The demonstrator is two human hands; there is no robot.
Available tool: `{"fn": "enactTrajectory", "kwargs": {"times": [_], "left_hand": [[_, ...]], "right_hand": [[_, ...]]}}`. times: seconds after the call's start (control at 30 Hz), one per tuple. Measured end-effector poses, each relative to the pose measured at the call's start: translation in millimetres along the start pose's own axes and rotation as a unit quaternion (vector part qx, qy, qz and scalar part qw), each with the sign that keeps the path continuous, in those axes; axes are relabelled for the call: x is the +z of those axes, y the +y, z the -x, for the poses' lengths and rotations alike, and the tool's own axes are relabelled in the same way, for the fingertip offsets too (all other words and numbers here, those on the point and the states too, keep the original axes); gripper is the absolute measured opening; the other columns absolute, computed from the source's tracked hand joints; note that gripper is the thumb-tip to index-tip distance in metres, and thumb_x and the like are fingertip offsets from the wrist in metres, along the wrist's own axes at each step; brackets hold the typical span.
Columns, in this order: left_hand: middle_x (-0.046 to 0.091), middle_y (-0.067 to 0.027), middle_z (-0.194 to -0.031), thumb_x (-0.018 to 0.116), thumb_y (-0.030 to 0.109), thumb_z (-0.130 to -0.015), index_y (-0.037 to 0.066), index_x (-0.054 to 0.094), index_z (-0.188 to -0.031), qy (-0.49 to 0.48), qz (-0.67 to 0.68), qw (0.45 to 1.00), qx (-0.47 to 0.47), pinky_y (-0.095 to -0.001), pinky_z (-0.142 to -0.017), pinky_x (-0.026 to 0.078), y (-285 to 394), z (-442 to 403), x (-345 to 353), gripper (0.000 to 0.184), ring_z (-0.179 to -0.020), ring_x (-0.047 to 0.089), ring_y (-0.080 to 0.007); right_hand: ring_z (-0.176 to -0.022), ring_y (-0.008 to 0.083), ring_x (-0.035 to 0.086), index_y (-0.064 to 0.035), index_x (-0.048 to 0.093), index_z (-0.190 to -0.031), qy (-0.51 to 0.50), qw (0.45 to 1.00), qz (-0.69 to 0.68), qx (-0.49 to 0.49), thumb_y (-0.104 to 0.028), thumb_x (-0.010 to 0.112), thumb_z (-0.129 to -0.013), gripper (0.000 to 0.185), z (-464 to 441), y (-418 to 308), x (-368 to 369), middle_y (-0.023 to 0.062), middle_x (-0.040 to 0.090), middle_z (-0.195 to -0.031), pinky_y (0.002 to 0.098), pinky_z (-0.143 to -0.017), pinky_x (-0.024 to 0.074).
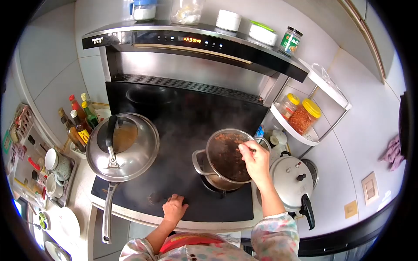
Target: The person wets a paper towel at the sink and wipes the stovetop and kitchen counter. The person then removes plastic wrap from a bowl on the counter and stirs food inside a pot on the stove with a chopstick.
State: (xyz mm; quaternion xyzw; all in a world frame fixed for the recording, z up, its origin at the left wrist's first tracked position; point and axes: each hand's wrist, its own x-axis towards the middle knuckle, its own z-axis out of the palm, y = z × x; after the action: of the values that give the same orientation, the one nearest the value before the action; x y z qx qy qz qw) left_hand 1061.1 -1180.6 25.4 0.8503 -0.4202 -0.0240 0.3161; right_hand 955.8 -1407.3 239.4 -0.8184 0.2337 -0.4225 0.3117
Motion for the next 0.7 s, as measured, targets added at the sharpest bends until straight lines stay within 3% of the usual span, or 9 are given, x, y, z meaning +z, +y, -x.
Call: {"fn": "enactTrajectory", "kwargs": {"times": [0.03, 0.17, 0.27, 0.33, 0.43, 0.6, 0.7], "left_hand": [[0.059, -0.0079, -0.088, 0.076, 0.021, -0.056, 0.010, 0.063, -0.085, 0.001, -0.002, 1.000, 0.004, -0.0364, -0.066, 0.049, -0.6, 0.0, 0.3, 0.033, -0.079, 0.061, -0.0270], [0.059, -0.0077, -0.087, 0.077, 0.021, -0.056, 0.010, 0.063, -0.084, 0.011, -0.006, 1.000, 0.022, -0.0366, -0.065, 0.050, -3.8, -0.2, 2.8, 0.033, -0.078, 0.061, -0.0271], [0.059, -0.0069, -0.086, 0.076, 0.020, -0.056, 0.011, 0.063, -0.084, 0.014, -0.009, 0.999, 0.030, -0.0372, -0.063, 0.050, -3.1, -0.7, 2.4, 0.032, -0.077, 0.061, -0.0267], [0.059, -0.0065, -0.086, 0.076, 0.019, -0.057, 0.011, 0.062, -0.084, 0.008, -0.013, 1.000, 0.027, -0.0374, -0.062, 0.050, -0.2, -1.9, 0.3, 0.032, -0.077, 0.061, -0.0266], [0.059, -0.0066, -0.085, 0.076, 0.019, -0.057, 0.011, 0.062, -0.084, -0.004, -0.018, 1.000, 0.022, -0.0374, -0.061, 0.050, 2.2, -2.5, -3.2, 0.031, -0.077, 0.061, -0.0266], [0.059, -0.0064, -0.085, 0.076, 0.018, -0.058, 0.011, 0.062, -0.084, -0.011, -0.025, 0.999, 0.028, -0.0373, -0.062, 0.051, 3.3, -3.5, -6.6, 0.031, -0.077, 0.061, -0.0268], [0.059, -0.0066, -0.085, 0.076, 0.017, -0.058, 0.011, 0.062, -0.085, -0.004, -0.020, 0.999, 0.030, -0.0373, -0.062, 0.051, 1.3, -2.4, -3.9, 0.031, -0.077, 0.061, -0.0268]], "right_hand": [[-0.064, 0.0208, 0.064, -0.0007, 0.062, -0.082, -0.023, 1.000, 0.000, 0.006, -0.019, 0.061, -0.084, 0.018, -0.2, 5.4, 0.7, 0.0118, 0.064, -0.075, 0.0297, -0.061, 0.0520], [-0.064, 0.0222, 0.065, -0.0046, 0.063, -0.082, -0.032, 0.994, 0.076, 0.065, -0.025, 0.064, -0.081, 0.021, 6.2, 27.8, -18.3, 0.0108, 0.066, -0.071, 0.0300, -0.058, 0.0498], [-0.054, 0.0160, 0.062, -0.0033, 0.062, -0.081, -0.001, 0.989, 0.082, 0.120, -0.022, 0.063, -0.081, 0.019, 10.7, 33.4, -48.6, 0.0106, 0.064, -0.065, 0.0275, -0.051, 0.0475], [-0.050, 0.0093, 0.057, -0.0012, 0.060, -0.079, 0.033, 0.991, 0.047, 0.119, -0.021, 0.062, -0.083, 0.020, 13.9, 30.8, -67.2, 0.0058, 0.061, -0.059, 0.0238, -0.046, 0.0440], [-0.045, 0.0097, 0.051, -0.0016, 0.059, -0.076, 0.119, 0.985, 0.033, 0.117, -0.020, 0.062, -0.083, 0.020, 15.7, 21.0, -83.3, 0.0054, 0.057, -0.053, 0.0259, -0.044, 0.0409], [-0.045, 0.0121, 0.053, -0.0032, 0.059, -0.073, 0.095, 0.976, 0.162, 0.109, -0.022, 0.063, -0.082, 0.021, 25.3, 50.3, -71.5, 0.0071, 0.054, -0.050, 0.0290, -0.044, 0.0405], [-0.046, 0.0091, 0.053, -0.0015, 0.059, -0.074, 0.049, 0.983, 0.020, 0.177, -0.022, 0.062, -0.084, 0.023, 33.0, 41.4, -56.9, 0.0040, 0.057, -0.054, 0.0236, -0.044, 0.0411]]}}
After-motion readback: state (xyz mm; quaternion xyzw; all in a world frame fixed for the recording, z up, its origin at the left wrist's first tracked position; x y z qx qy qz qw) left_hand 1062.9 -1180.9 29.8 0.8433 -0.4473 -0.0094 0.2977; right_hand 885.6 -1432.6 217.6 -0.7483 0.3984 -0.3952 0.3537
